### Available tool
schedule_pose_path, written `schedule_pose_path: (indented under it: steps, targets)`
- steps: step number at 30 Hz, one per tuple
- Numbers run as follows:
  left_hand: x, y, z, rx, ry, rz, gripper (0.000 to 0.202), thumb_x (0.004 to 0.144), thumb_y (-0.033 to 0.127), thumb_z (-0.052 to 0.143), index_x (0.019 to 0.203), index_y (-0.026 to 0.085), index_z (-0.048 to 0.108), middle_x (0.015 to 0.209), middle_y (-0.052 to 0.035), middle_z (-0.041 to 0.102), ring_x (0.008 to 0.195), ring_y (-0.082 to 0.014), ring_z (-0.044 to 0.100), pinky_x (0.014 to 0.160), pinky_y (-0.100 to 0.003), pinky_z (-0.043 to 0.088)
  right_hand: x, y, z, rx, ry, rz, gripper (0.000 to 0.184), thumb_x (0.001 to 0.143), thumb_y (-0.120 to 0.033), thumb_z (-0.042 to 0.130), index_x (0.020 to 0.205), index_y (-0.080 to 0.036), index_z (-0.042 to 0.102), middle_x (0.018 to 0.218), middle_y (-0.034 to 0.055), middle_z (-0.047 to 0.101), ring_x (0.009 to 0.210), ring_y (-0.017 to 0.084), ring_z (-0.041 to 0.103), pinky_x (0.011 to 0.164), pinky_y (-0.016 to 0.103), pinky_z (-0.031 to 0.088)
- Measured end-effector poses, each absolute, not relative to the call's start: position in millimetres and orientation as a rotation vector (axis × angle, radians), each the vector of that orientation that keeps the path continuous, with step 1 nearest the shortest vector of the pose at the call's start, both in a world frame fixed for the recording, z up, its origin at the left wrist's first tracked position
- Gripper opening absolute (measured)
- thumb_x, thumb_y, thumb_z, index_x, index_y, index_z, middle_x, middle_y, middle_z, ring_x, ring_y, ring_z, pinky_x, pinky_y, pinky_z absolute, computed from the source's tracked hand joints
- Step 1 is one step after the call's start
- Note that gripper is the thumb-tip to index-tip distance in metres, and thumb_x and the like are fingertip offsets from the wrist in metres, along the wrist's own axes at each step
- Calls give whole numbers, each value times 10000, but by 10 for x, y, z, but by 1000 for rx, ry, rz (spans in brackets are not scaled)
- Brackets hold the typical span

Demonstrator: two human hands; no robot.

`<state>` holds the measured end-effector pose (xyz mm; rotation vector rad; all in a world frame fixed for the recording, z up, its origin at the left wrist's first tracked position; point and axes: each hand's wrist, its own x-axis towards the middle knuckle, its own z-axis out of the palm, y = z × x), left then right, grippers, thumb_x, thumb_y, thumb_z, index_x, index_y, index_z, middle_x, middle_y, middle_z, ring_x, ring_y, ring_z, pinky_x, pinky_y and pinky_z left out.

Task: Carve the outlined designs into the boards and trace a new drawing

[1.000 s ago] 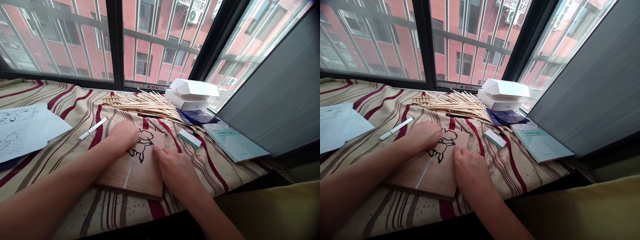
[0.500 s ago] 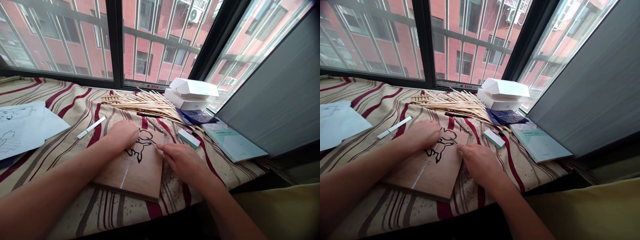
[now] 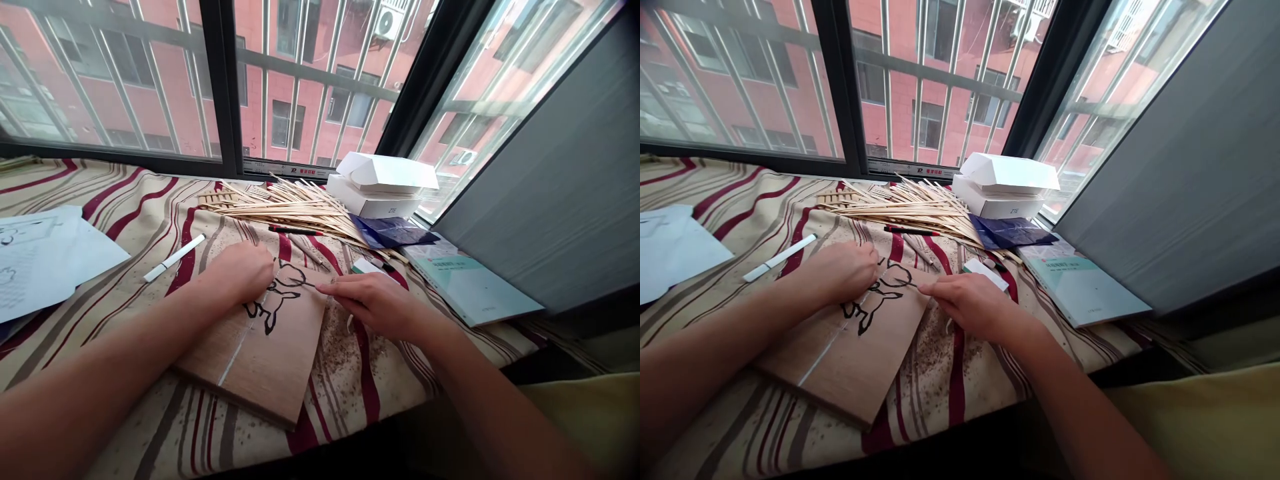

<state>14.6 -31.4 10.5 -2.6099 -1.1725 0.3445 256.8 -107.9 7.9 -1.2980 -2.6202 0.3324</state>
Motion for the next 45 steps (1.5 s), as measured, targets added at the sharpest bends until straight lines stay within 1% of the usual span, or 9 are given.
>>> schedule_pose_path:
  steps: [4, 7, 11, 23, 29, 33, 36, 40, 45]
  targets:
    - [151, -311, 95, -2575, -1163, 362, 358, 940, 116, 453, 1018, 110, 802, 1010, -196, 734, 858, -300, 700, 706, -373, 504, 2644, -1037, 67, -1226, -2615, 351, 403, 1011, -146, 491, 1356, -191, 695, 1158, 83, 792, 1002, 176, 748, 884, 288, 548]
    - [154, -301, 90, -2578, -1135, 368, 340, 929, 104, 464, 963, 104, 802, 988, -193, 736, 858, -288, 695, 718, -361, 496, 2675, -1005, 67, -1205, -2630, 352, 410, 1004, -138, 494, 1360, -193, 691, 1205, 78, 784, 1071, 184, 746, 913, 291, 550]
    - [159, -296, 88, -2621, -1148, 323, 297, 912, 91, 506, 907, 109, 802, 1009, -192, 736, 912, -286, 687, 760, -353, 487, 2703, -981, 74, -1183, -2628, 367, 403, 995, -130, 502, 1336, -196, 707, 1189, 69, 791, 1049, 174, 751, 905, 278, 554]
    - [163, -311, 121, -2536, -1195, 480, 391, 958, 137, 409, 1088, 116, 778, 1064, -195, 716, 896, -302, 691, 701, -358, 483, 2615, -1058, 122, -1276, -2620, 335, 419, 980, -121, 516, 1342, -204, 709, 1214, 68, 787, 1082, 199, 751, 927, 307, 564]
    - [188, -312, 135, -2542, -1175, 502, 366, 955, 156, 440, 1051, 129, 793, 1085, -191, 728, 937, -276, 693, 755, -335, 500, 2607, -1042, 133, -1310, -2575, 384, 404, 974, -137, 527, 1316, -217, 726, 1261, 64, 773, 1136, 206, 740, 993, 338, 559]
    - [181, -300, 112, -2532, -1243, 460, 403, 962, 157, 408, 1110, 113, 780, 1088, -205, 724, 917, -307, 706, 727, -368, 514, 2597, -1026, 131, -1329, -2590, 403, 412, 961, -131, 536, 1318, -216, 724, 1265, 49, 772, 1148, 206, 739, 1004, 329, 556]
    - [176, -295, 108, -2551, -1194, 468, 399, 949, 141, 412, 1065, 121, 793, 1086, -204, 724, 925, -326, 705, 733, -392, 520, 2594, -1016, 132, -1344, -2567, 396, 417, 954, -121, 534, 1317, -198, 724, 1286, 49, 762, 1177, 213, 729, 1029, 333, 547]
    - [177, -302, 126, -2557, -1184, 473, 386, 944, 135, 420, 1014, 128, 800, 1080, -199, 725, 939, -328, 705, 753, -394, 521, 2599, -997, 151, -1312, -2587, 392, 412, 942, -121, 550, 1296, -215, 738, 1266, 36, 772, 1162, 205, 736, 1016, 310, 551]
    - [181, -306, 127, -2541, -1192, 485, 386, 958, 149, 418, 1050, 110, 790, 1082, -201, 722, 927, -321, 711, 754, -385, 526, 2591, -977, 197, -1329, -2590, 389, 418, 940, -123, 545, 1301, -210, 736, 1277, 33, 766, 1170, 212, 732, 1012, 314, 550]
